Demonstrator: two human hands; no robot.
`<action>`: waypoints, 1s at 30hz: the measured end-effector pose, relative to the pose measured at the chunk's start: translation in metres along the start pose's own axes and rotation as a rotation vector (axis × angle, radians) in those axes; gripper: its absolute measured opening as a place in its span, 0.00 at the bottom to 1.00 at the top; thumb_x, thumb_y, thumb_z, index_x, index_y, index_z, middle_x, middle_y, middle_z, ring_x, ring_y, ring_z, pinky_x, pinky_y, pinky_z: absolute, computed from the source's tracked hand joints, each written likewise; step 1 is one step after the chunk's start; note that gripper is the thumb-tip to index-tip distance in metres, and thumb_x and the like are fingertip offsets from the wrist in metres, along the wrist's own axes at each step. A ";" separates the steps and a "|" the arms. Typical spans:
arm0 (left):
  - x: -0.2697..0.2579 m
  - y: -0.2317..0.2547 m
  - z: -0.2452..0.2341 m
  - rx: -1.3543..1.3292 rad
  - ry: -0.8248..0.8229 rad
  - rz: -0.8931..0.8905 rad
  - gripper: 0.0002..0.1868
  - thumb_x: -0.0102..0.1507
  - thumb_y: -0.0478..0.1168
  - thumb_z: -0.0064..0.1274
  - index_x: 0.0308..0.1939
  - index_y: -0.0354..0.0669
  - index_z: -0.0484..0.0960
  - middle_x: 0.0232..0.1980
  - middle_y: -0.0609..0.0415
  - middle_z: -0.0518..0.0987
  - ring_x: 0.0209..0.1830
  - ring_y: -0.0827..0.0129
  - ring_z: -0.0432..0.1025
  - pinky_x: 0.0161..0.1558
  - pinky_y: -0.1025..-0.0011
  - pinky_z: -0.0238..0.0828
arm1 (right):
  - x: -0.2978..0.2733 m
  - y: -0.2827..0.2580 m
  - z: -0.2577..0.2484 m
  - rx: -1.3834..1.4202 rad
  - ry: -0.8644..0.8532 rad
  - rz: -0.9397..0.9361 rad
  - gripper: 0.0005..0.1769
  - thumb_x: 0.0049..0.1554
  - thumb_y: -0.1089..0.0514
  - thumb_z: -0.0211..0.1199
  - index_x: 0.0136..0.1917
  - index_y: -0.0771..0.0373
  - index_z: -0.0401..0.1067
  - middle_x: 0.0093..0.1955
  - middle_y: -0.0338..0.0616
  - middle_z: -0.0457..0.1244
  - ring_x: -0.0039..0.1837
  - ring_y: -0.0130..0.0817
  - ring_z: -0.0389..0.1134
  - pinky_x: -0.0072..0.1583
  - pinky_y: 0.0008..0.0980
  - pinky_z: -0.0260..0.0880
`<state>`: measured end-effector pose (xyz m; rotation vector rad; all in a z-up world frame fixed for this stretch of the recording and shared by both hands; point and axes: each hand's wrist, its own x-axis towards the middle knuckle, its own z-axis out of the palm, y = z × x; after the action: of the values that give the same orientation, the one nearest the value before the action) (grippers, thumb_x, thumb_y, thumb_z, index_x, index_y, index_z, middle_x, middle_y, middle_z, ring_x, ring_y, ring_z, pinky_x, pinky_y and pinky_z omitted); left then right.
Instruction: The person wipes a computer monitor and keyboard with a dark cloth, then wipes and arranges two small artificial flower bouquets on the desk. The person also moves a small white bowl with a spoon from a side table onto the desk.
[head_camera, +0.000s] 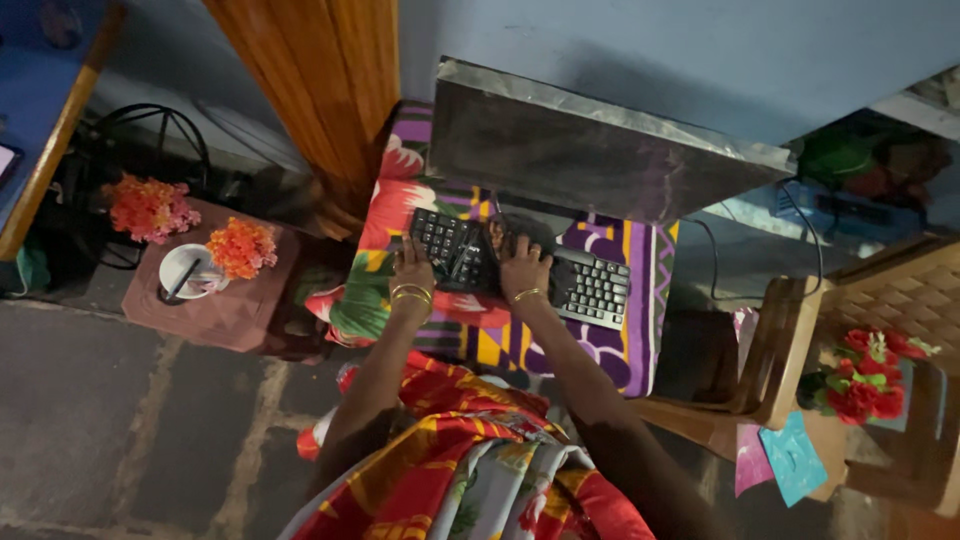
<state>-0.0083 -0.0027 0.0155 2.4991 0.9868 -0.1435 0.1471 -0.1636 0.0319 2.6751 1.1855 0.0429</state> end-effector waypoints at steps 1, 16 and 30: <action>0.000 0.000 0.001 0.006 0.000 -0.008 0.53 0.59 0.42 0.64 0.78 0.34 0.46 0.83 0.38 0.43 0.78 0.41 0.54 0.67 0.55 0.67 | -0.004 0.005 0.003 0.009 -0.001 0.020 0.26 0.61 0.53 0.54 0.72 0.52 0.66 0.69 0.50 0.57 0.66 0.53 0.63 0.60 0.62 0.66; 0.005 -0.003 0.003 0.071 -0.092 -0.012 0.52 0.62 0.44 0.62 0.79 0.31 0.44 0.84 0.36 0.40 0.78 0.42 0.54 0.66 0.57 0.67 | -0.061 0.112 0.026 -0.057 -0.110 0.400 0.37 0.56 0.51 0.56 0.78 0.50 0.56 0.73 0.54 0.53 0.67 0.55 0.61 0.61 0.61 0.65; 0.011 -0.005 0.007 0.126 0.016 0.049 0.54 0.58 0.43 0.65 0.77 0.28 0.46 0.81 0.33 0.45 0.74 0.40 0.57 0.68 0.57 0.66 | -0.121 0.109 0.029 0.153 -0.066 0.667 0.34 0.62 0.44 0.54 0.78 0.57 0.56 0.76 0.64 0.50 0.64 0.65 0.62 0.55 0.64 0.69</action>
<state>-0.0026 0.0039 0.0045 2.6402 0.9489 -0.1760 0.1487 -0.3292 0.0331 3.0496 0.2437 -0.0329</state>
